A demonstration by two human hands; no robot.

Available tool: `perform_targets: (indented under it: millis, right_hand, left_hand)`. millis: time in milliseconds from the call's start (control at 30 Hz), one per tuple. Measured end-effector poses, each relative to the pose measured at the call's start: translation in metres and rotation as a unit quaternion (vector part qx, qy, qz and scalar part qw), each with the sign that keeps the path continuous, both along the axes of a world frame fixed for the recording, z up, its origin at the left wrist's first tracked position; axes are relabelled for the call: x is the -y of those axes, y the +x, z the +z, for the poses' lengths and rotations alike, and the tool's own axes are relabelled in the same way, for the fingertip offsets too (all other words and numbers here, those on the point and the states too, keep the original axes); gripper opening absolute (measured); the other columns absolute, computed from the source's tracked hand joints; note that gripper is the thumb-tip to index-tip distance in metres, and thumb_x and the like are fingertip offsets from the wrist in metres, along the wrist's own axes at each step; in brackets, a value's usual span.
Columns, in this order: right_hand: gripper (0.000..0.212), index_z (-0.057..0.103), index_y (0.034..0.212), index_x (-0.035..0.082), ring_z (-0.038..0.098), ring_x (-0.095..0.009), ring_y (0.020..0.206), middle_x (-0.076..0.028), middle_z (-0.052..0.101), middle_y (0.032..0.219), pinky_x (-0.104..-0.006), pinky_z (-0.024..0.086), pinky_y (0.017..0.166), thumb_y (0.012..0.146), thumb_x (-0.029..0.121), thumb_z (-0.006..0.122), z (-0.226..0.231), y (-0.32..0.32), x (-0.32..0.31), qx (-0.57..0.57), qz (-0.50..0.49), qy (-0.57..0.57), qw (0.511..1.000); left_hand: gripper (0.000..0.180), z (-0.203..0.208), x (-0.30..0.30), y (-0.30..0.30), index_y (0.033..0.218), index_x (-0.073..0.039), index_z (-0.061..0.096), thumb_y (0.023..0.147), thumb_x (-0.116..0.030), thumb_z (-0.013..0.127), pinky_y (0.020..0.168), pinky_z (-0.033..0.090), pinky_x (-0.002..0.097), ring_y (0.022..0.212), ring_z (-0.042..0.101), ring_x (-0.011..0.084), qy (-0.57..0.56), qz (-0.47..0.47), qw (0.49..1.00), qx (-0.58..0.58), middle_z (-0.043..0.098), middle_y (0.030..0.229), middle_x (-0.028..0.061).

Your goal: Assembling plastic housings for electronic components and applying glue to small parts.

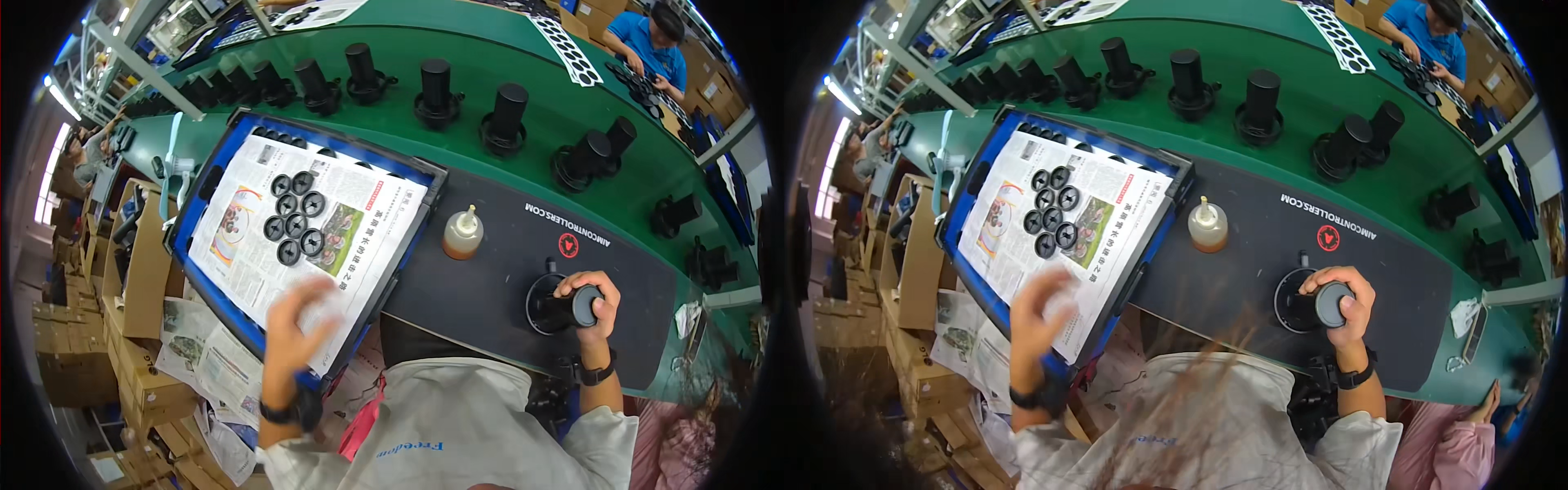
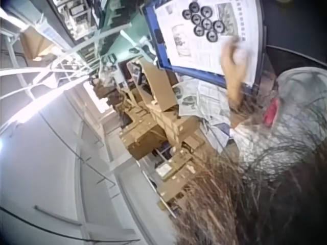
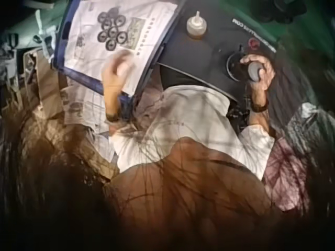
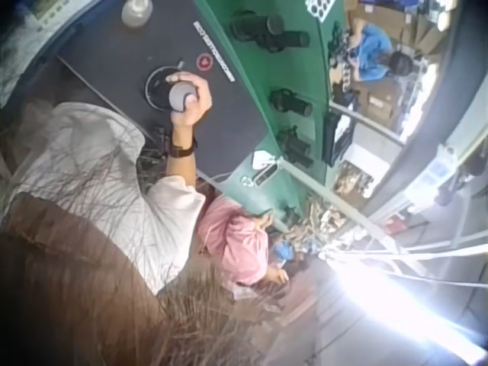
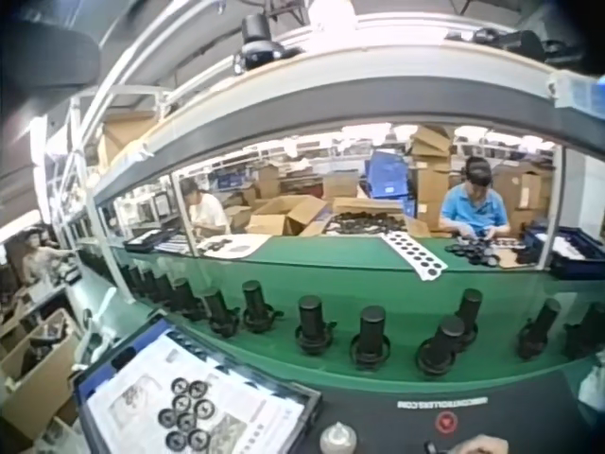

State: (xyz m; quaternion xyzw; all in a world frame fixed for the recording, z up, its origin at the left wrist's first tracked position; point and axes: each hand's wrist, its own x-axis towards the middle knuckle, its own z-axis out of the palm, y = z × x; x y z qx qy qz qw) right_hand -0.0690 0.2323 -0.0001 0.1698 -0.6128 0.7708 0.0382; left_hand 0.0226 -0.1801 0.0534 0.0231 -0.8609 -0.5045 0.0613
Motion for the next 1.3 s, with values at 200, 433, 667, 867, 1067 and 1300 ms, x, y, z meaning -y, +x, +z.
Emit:
perform_targets:
  millis: [200, 433, 667, 867, 1067, 1300]
  right_hand:
    - [0.042, 0.056, 0.095, -0.007, 0.061, -0.028, 0.082, -0.020, 0.060, 0.089, -0.0389, 0.050, 0.077, 0.081, 0.032, 0.049, 0.009, -0.014, -0.018, -0.037, -0.035, -0.053, 0.997]
    - [0.035, 0.057, 0.103, -0.008, 0.063, -0.029, 0.082, -0.020, 0.062, 0.091, -0.0391, 0.051, 0.079, 0.084, 0.014, 0.038, 0.027, -0.129, -0.140, -0.150, -0.302, -0.076, 0.938]
    - [0.032, 0.064, 0.099, -0.001, 0.061, -0.019, 0.082, -0.011, 0.066, 0.083, -0.0280, 0.046, 0.078, 0.084, 0.011, 0.038, -0.040, -0.212, -0.223, -0.063, -0.352, 0.082, 0.930]
    - [0.036, 0.063, 0.109, 0.007, 0.062, -0.028, 0.090, -0.014, 0.062, 0.106, -0.0353, 0.049, 0.079, 0.074, 0.016, 0.065, 0.059, -0.189, -0.144, -0.248, -0.432, 0.380, 0.779]
    - [0.068, 0.057, 0.118, 0.006, 0.058, -0.035, 0.104, -0.019, 0.059, 0.111, -0.0415, 0.047, 0.090, 0.065, 0.042, 0.079, 0.005, -0.230, -0.060, -0.137, -0.250, 0.465, 0.838]
    - [0.059, 0.046, 0.122, -0.002, 0.060, -0.026, 0.104, -0.019, 0.058, 0.116, -0.0361, 0.050, 0.091, 0.071, 0.001, 0.076, 0.043, -0.144, -0.080, -0.105, -0.263, 0.050, 0.958]
  left_hand:
    - [0.059, -0.111, 0.137, -0.048, 0.106, -0.001, 0.055, 0.060, -0.024, 0.082, 0.081, 0.047, 0.0421, 0.095, 0.058, 0.0361, -0.316, 0.126, 0.940, 0.011, 0.060, 0.102, 0.0190]
    - [0.049, -0.124, 0.166, -0.049, 0.104, 0.002, 0.052, 0.062, -0.009, 0.076, 0.083, 0.046, 0.0403, 0.089, 0.058, 0.0359, -0.269, 0.155, 0.951, 0.011, 0.057, 0.098, 0.0191]
    - [0.057, -0.040, 0.135, -0.005, 0.130, -0.001, 0.047, 0.077, -0.008, 0.068, 0.063, 0.054, 0.0320, 0.095, 0.058, 0.0273, -0.033, 0.243, 0.966, 0.084, 0.049, 0.115, 0.0193]
    - [0.056, 0.003, 0.046, 0.041, 0.135, 0.001, 0.038, 0.089, -0.025, 0.058, 0.081, 0.051, 0.0407, 0.098, 0.058, 0.0279, 0.136, 0.255, 0.957, -0.021, 0.049, 0.124, 0.0187]
    - [0.059, -0.006, -0.066, 0.030, 0.139, -0.004, 0.033, 0.090, -0.024, 0.059, 0.081, 0.055, 0.0427, 0.117, 0.050, 0.0444, 0.598, -0.017, 0.801, 0.002, 0.038, 0.136, 0.0260]
    - [0.048, -0.036, -0.146, -0.029, 0.135, -0.010, 0.037, 0.093, -0.021, 0.058, 0.104, 0.040, 0.0525, 0.133, 0.029, 0.0510, 0.702, -0.168, 0.682, 0.113, 0.033, 0.141, 0.0304]
